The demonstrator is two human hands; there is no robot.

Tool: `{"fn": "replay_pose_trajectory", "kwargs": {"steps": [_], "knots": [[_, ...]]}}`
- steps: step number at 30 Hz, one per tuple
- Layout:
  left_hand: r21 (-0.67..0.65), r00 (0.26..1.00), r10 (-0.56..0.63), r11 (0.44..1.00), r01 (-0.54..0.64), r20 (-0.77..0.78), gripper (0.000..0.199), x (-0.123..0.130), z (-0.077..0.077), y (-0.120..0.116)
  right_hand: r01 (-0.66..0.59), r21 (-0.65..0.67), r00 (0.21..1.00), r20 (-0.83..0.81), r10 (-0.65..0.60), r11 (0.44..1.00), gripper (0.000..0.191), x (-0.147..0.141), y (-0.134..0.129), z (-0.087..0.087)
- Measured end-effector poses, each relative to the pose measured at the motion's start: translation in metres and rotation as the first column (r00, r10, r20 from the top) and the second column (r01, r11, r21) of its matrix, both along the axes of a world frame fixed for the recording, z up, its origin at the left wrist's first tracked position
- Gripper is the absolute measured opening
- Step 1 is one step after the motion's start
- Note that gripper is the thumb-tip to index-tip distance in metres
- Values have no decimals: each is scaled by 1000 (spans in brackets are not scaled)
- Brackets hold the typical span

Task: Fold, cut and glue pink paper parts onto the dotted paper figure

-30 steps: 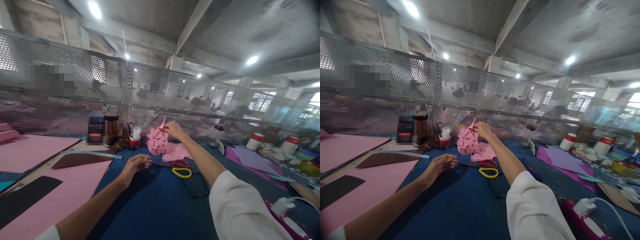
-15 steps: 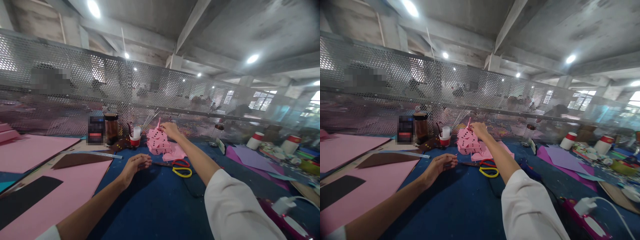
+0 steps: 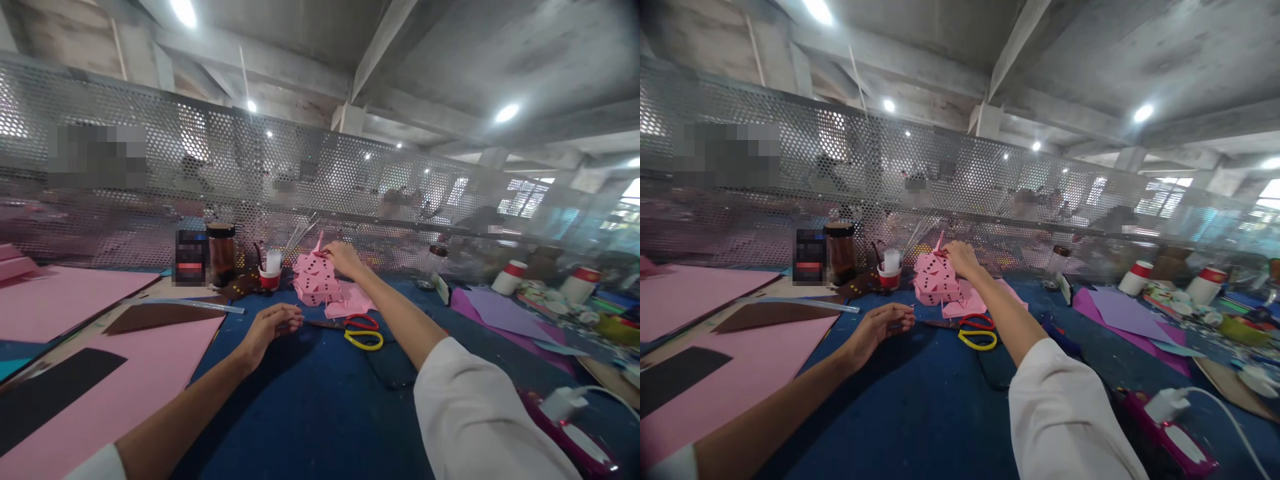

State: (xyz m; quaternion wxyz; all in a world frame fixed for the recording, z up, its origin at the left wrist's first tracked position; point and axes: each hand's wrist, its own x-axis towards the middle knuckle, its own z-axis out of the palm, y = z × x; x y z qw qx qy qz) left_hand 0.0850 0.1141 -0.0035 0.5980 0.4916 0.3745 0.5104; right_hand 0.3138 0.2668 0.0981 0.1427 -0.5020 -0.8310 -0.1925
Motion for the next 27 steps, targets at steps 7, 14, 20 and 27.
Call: {"fn": "replay_pose_trajectory", "kwargs": {"steps": [7,14,20,27], "knots": [[2,1000,7,1000,-7,3,33,0,1,-1,-2,36,1000,-10,2,999,35,5,-8,2],[12,1000,18,1000,-18,0,32,0,1,0,-25,52,999,-27,26,998,32,8,-43,10],[22,1000,29,999,-29,3,33,0,-2,5,-103,23,994,-34,104,994,27,6,-98,7],[60,999,37,998,-37,-9,35,0,3,5,-165,-5,985,-55,164,986,19,22,-165,-22]]}}
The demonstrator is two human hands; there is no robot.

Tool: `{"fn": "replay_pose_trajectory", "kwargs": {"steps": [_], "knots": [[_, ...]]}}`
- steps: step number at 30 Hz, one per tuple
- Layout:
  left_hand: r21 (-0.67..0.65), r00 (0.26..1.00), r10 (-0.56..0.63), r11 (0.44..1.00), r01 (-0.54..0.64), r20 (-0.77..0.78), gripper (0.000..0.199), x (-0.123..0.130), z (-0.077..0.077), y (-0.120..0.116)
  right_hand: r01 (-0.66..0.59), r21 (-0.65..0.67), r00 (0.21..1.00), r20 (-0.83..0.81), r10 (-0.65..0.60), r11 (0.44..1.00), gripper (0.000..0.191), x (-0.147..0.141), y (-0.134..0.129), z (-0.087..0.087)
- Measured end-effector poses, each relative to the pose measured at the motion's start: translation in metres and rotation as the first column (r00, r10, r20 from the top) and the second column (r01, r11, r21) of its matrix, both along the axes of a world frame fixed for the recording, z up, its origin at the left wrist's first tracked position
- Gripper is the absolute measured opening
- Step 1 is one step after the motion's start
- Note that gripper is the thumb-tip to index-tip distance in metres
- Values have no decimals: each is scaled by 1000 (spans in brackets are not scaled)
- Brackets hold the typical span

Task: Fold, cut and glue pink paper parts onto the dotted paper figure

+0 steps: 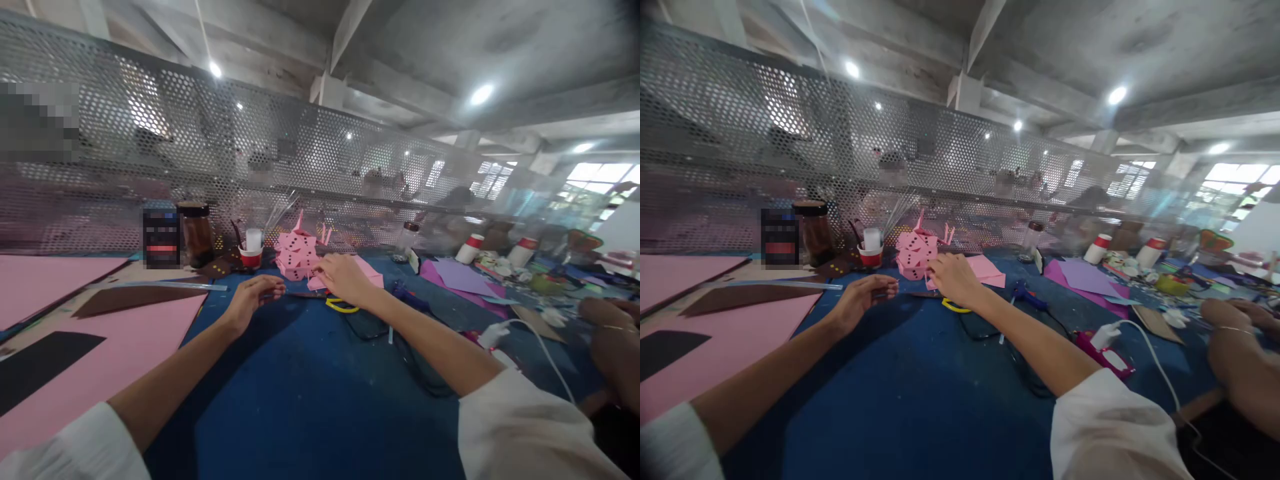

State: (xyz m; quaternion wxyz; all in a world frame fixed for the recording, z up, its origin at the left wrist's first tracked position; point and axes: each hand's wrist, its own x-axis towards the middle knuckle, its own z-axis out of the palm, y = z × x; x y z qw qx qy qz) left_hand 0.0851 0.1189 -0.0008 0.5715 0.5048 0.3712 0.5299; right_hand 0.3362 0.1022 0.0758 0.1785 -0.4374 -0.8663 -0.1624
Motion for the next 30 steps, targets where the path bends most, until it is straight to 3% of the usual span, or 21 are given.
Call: {"fn": "replay_pose_trajectory", "kwargs": {"steps": [9,15,23,30], "knots": [[86,986,41,996,-27,-161,28,1,16,-4,-12,40,996,-86,16,999,17,10,-58,-48],[210,931,136,975,-65,-340,29,-26,35,-31,-60,118,990,-119,74,991,19,2,-75,-64],[357,728,359,919,-167,-585,24,-96,30,-77,-172,150,980,-76,185,974,18,0,-78,-82],[475,540,535,840,-261,-649,28,-141,26,-98,-193,162,978,-46,203,968,18,0,-80,-86]]}}
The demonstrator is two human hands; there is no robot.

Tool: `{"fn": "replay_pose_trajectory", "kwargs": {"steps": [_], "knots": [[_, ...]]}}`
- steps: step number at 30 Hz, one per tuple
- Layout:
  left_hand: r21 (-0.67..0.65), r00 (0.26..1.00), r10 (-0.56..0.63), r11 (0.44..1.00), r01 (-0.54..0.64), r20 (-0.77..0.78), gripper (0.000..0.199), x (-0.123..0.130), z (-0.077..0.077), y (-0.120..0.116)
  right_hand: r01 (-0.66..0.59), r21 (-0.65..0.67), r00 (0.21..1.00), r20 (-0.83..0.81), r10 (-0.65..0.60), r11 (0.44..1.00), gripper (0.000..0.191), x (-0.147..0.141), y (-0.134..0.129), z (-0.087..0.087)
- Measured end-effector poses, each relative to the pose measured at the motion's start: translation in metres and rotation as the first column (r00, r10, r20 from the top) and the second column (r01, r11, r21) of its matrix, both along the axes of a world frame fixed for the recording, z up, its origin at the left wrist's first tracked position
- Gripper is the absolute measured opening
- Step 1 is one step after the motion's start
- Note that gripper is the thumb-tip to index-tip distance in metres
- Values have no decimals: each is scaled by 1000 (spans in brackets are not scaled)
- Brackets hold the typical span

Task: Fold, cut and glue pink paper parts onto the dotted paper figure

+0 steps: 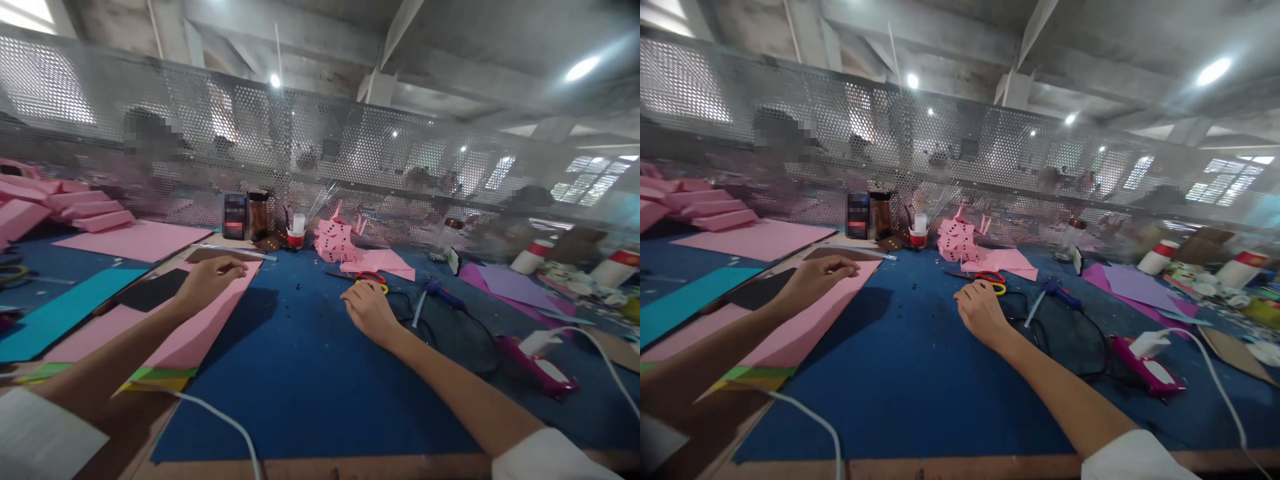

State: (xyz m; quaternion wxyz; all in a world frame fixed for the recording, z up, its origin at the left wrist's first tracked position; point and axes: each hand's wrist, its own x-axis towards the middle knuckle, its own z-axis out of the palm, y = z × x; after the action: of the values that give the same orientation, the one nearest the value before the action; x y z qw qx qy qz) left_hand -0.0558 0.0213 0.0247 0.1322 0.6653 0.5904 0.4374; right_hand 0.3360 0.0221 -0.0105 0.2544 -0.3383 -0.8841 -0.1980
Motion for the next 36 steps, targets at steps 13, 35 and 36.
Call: {"fn": "replay_pose_trajectory", "kwargs": {"steps": [13,35,36], "knots": [[-50,983,53,997,-63,-174,22,-21,-26,3,-17,-13,998,57,18,1000,16,-3,-3,-5],[-104,842,-1,992,-65,-540,37,-51,-9,-7,-26,-12,998,54,27,1000,15,-3,-2,-5],[-115,838,-28,993,-41,-545,40,-50,-9,-12,-27,-12,998,55,27,1000,15,-3,-2,-5]]}}
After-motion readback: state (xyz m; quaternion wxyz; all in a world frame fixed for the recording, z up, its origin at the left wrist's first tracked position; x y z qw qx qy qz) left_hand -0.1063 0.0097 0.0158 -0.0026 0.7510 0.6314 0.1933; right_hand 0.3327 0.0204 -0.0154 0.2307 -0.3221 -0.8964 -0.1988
